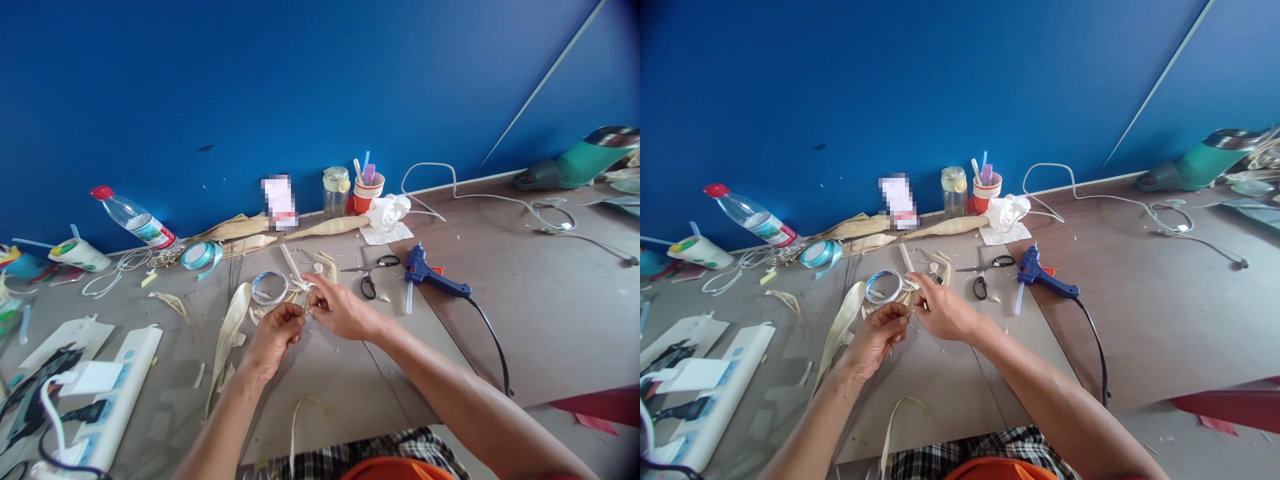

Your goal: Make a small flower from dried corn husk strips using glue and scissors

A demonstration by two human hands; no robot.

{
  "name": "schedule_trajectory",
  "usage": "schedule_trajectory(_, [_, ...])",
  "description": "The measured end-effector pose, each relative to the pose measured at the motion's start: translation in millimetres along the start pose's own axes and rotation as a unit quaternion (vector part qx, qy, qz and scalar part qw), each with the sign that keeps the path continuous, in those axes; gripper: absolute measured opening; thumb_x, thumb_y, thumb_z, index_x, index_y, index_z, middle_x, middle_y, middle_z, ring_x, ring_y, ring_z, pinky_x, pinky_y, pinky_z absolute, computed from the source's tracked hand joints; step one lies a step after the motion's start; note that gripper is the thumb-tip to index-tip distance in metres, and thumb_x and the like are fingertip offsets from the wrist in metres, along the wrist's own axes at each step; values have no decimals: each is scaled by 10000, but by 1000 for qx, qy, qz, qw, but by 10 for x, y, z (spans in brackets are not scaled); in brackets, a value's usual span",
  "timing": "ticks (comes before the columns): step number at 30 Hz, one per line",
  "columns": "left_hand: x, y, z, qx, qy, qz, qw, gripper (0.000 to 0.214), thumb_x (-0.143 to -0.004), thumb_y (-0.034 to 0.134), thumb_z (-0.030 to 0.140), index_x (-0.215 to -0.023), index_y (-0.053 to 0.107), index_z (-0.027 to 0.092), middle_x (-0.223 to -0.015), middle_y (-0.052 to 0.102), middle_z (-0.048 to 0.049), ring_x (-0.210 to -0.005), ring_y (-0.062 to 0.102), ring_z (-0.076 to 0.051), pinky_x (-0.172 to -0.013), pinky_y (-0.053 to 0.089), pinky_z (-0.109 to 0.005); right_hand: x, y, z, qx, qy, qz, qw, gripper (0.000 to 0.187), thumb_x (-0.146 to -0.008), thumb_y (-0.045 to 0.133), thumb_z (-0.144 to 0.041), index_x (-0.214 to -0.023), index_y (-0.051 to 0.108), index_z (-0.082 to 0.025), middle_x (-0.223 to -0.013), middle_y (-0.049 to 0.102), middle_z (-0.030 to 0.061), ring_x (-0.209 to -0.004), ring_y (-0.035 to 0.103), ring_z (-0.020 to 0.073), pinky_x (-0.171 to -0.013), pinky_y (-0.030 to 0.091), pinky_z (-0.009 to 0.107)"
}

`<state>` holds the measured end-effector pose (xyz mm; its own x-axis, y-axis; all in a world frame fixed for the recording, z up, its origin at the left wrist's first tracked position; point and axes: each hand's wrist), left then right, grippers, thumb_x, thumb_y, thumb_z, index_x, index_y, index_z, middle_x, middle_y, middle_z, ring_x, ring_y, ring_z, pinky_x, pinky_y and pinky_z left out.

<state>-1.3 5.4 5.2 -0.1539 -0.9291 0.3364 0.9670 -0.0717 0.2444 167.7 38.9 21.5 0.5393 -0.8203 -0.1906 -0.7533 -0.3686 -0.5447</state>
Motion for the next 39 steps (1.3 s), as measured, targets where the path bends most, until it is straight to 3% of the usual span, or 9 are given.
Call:
schedule_trajectory(9, [-16, 41, -11, -57, 9, 34, 998, 169, -606, 706, 232, -702, 589, 157, -520, 477, 63, -461, 378, -54, -458, 258, -197, 23, 84, 63, 118, -39, 40, 991, 584, -747, 412, -54, -1310, 267, -104, -736, 590, 22, -596, 480, 130, -607, 390, 264])
schedule_trajectory(20, [-14, 33, -17, -39, 8, 4, 999, 183, -634, 703, 274, -730, 604, 152, -558, 480, 57, -464, 359, -50, -462, 253, -203, 49, 65, 6, 182, -43, 33, 982, 574, -781, 401, -92, -1338, 263, -100, -740, 629, 36, -660, 552, 158, -652, 410, 267])
schedule_trajectory(27, [-36, 18, -59, -75, 22, 24, 997, 138, -650, 674, 255, -688, 587, 155, -543, 466, 55, -463, 359, -58, -458, 257, -208, 53, 74, -39, 195, -42, 34, 979, 565, -781, 398, -100, -1335, 287, -98, -742, 636, 49, -653, 548, 164, -646, 408, 278])
schedule_trajectory(30, [-42, 15, -75, -92, 26, 28, 995, 125, -656, 661, 252, -674, 578, 161, -527, 455, 60, -458, 354, -60, -456, 254, -208, 53, 79, -58, 162, -28, 35, 986, 576, -773, 401, -90, -1337, 279, -102, -753, 631, 48, -645, 546, 162, -634, 409, 283])
schedule_trajectory(34, [-36, 29, -48, -80, 26, 44, 996, 131, -644, 664, 248, -663, 570, 158, -522, 448, 62, -445, 345, -55, -449, 234, -206, 50, 46, -74, 9, 24, 66, 997, 588, -750, 458, -88, -1309, 292, -158, -773, 621, 19, -598, 522, 118, -622, 422, 259])
schedule_trajectory(39, [-23, 32, 18, -19, 15, 49, 998, 180, -624, 683, 253, -622, 536, 150, -515, 424, 70, -415, 312, -32, -453, 214, -208, 40, 13, -47, -86, 75, 86, 990, 304, -781, 473, -156, -1082, 513, -172, -804, 599, 16, -576, 491, 86, -574, 419, 229])
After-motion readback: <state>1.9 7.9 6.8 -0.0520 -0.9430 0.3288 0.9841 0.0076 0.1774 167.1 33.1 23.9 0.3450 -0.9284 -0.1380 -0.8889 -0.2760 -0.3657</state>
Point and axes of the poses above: each hand's wrist, its own x-axis away from the middle knuckle, its own y-axis out of the palm, z = x × y
